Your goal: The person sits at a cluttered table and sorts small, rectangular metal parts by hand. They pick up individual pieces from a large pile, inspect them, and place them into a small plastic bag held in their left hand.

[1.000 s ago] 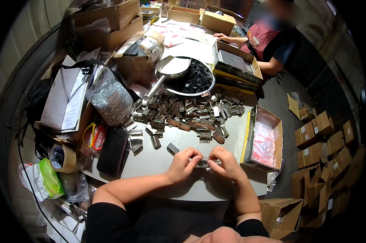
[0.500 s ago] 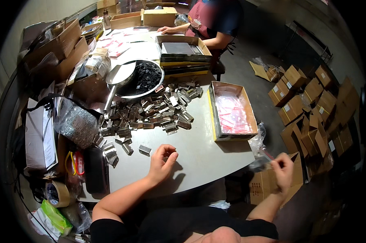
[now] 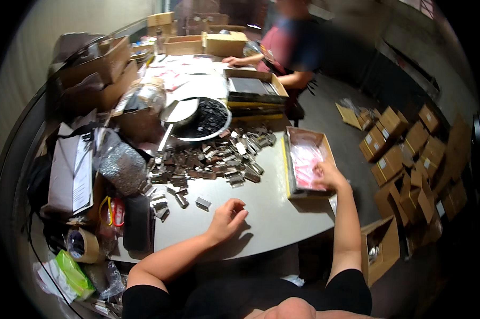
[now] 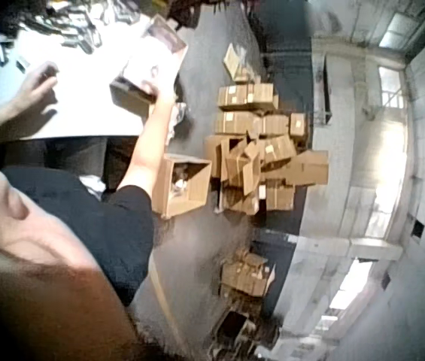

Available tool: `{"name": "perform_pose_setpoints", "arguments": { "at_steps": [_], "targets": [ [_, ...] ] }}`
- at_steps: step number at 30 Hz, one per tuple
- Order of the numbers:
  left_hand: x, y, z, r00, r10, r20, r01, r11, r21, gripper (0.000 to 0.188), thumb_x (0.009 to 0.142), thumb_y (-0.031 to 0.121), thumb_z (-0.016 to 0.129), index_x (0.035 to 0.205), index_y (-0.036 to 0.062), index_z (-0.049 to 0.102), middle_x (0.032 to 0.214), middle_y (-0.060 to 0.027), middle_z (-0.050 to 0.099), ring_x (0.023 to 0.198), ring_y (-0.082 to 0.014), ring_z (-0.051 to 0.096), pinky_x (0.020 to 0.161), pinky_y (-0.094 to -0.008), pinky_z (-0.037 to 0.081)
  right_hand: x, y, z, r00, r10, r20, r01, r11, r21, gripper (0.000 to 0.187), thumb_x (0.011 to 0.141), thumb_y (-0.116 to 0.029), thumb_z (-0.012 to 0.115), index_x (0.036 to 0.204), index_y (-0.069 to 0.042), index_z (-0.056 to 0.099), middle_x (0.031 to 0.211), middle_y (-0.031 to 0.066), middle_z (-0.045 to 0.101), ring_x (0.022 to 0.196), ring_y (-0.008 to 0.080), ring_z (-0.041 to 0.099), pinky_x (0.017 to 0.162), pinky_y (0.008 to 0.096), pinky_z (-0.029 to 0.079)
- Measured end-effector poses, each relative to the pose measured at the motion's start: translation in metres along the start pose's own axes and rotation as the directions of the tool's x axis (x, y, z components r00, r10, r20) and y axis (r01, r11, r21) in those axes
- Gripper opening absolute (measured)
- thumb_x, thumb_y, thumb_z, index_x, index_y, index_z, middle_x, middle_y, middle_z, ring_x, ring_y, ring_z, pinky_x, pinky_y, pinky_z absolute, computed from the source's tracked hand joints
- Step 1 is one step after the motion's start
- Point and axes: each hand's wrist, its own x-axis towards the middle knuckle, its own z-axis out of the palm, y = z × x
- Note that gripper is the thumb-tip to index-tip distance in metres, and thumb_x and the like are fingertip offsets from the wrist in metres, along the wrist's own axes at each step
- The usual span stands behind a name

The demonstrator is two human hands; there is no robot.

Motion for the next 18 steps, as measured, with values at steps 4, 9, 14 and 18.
{"name": "perform_pose_setpoints", "arguments": {
  "at_steps": [4, 9, 14, 18],
  "targets": [
    [0.000, 0.008, 0.001, 0.999, 0.001, 0.034, -0.001, 1.000, -0.009, 0.025, 0.091, 0.018, 0.062, 0.105, -0.0009, 0.056, 0.087, -0.0137, 0.063, 0.074, -0.0206, 0.062, 0.068, -0.0330, 0.051, 0.015, 0.028, 0.012, 0.998, 0.058, 0.039, -0.062, 0.991, 0.120, 0.021, 0.066, -0.012, 0.077, 0.079, 0.000, 0.066, 0.067, 0.0081, 0.061, 0.061, 0.0205, 0.057, 0.059, 0.0344, 0.048],
    [-0.003, 0.011, 0.000, 0.995, 0.098, 0.023, -0.099, 0.995, 0.034, 0.025, 0.091, 0.020, 0.064, 0.105, 0.0010, 0.057, 0.086, -0.0120, 0.063, 0.073, -0.0192, 0.061, 0.065, -0.0319, 0.050, -0.015, -0.006, -0.013, 0.966, 0.130, -0.223, -0.146, 0.987, -0.061, 0.021, 0.066, -0.017, 0.074, 0.081, -0.002, 0.072, 0.072, 0.0169, 0.065, 0.064, 0.0259, 0.065, 0.061, 0.0355, 0.049],
    [-0.005, 0.009, -0.003, 0.991, 0.134, 0.028, -0.135, 0.990, 0.037, 0.028, 0.091, 0.024, 0.061, 0.105, -0.0003, 0.056, 0.091, -0.0153, 0.062, 0.083, -0.0256, 0.062, 0.070, -0.0364, 0.050, -0.015, -0.108, -0.019, 0.871, 0.020, -0.491, 0.039, 0.993, 0.109, 0.015, 0.071, -0.008, 0.073, 0.073, 0.003, 0.064, 0.074, 0.0124, 0.060, 0.064, 0.0196, 0.062, 0.059, 0.0310, 0.049],
    [-0.002, 0.013, 0.002, 0.980, 0.177, -0.093, -0.185, 0.979, -0.080, 0.029, 0.092, 0.023, 0.061, 0.108, -0.0007, 0.056, 0.095, -0.0121, 0.063, 0.085, -0.0212, 0.061, 0.072, -0.0335, 0.051, -0.004, -0.188, 0.030, 0.945, -0.165, -0.284, 0.294, 0.810, 0.507, 0.011, 0.077, -0.005, 0.071, 0.074, 0.002, 0.062, 0.087, 0.0110, 0.057, 0.075, 0.0191, 0.062, 0.060, 0.0287, 0.051]
  ]
}}
